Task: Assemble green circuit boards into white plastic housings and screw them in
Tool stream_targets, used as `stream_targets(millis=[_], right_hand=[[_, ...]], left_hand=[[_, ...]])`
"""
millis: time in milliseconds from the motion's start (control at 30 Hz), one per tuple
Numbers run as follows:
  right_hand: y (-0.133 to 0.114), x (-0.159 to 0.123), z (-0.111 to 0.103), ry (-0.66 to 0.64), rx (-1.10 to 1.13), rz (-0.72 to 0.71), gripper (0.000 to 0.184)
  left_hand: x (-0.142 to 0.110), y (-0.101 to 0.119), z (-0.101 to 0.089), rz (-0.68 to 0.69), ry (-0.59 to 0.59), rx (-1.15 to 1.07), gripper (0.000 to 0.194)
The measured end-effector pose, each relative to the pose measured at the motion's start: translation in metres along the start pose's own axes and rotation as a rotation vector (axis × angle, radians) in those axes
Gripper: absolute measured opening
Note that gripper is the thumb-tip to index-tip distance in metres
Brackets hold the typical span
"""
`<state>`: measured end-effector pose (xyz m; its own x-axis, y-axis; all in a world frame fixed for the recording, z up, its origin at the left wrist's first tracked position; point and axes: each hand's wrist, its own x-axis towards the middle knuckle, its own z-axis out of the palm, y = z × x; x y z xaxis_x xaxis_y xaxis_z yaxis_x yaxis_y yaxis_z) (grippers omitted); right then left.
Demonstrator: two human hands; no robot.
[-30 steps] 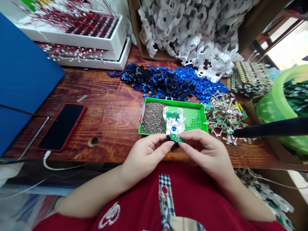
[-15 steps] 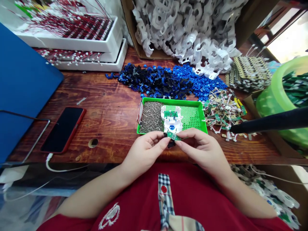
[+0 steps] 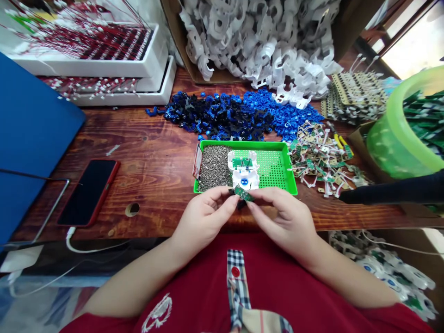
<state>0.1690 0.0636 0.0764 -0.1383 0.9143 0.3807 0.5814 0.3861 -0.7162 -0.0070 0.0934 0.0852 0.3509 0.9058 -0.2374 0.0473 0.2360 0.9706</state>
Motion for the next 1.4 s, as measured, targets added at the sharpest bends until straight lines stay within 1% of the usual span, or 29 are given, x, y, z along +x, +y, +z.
stream_targets(millis=[167, 300, 467, 633, 733, 800, 933, 1000, 1100, 1200, 1267, 1333, 1400], right_hand=[[0.000, -0.001, 0.002, -0.023, -0.116, -0.089, 0.032], [-0.001, 0.001, 0.000, -0.051, -0.241, -0.174, 0.031], [-0.004, 0.006, -0.006, -0.143, -0.407, -0.215, 0.032], [-0.006, 0.010, -0.008, -0.199, -0.467, -0.232, 0.034], [-0.004, 0.011, -0.009, -0.235, -0.440, -0.228, 0.036], [-0.003, 0.010, -0.011, -0.235, -0.368, -0.211, 0.035], [-0.002, 0.009, -0.015, -0.215, -0.208, -0.115, 0.030], [-0.003, 0.008, -0.016, -0.232, -0.200, -0.086, 0.030], [-0.003, 0.009, -0.015, -0.274, -0.232, -0.086, 0.030], [-0.002, 0.009, -0.012, -0.302, -0.247, -0.091, 0.031], [-0.003, 0.007, -0.010, -0.305, -0.217, -0.069, 0.032], [-0.003, 0.004, -0.007, -0.286, -0.161, -0.042, 0.036], [-0.004, 0.000, -0.004, -0.230, -0.104, 0.003, 0.045]], left_hand=[[0.000, 0.002, 0.001, -0.004, -0.041, 0.000, 0.015], [-0.001, 0.004, 0.002, -0.016, -0.024, 0.049, 0.019], [-0.001, 0.003, 0.001, -0.041, -0.001, 0.090, 0.023], [-0.002, 0.005, 0.003, -0.034, -0.029, 0.122, 0.023], [-0.004, 0.009, 0.004, 0.009, -0.049, 0.169, 0.023], [-0.005, 0.010, 0.004, 0.023, -0.055, 0.182, 0.024], [-0.005, 0.011, 0.004, 0.009, -0.079, 0.150, 0.025], [-0.004, 0.011, 0.004, -0.007, -0.086, 0.136, 0.025], [-0.005, 0.010, 0.005, -0.040, -0.074, 0.115, 0.023], [-0.005, 0.007, 0.005, -0.072, -0.056, 0.059, 0.020], [-0.005, 0.004, 0.004, -0.103, -0.032, -0.006, 0.017], [-0.003, 0.001, 0.002, -0.143, -0.005, -0.100, 0.014], [-0.002, 0.000, 0.000, -0.177, 0.015, -0.204, 0.013]])
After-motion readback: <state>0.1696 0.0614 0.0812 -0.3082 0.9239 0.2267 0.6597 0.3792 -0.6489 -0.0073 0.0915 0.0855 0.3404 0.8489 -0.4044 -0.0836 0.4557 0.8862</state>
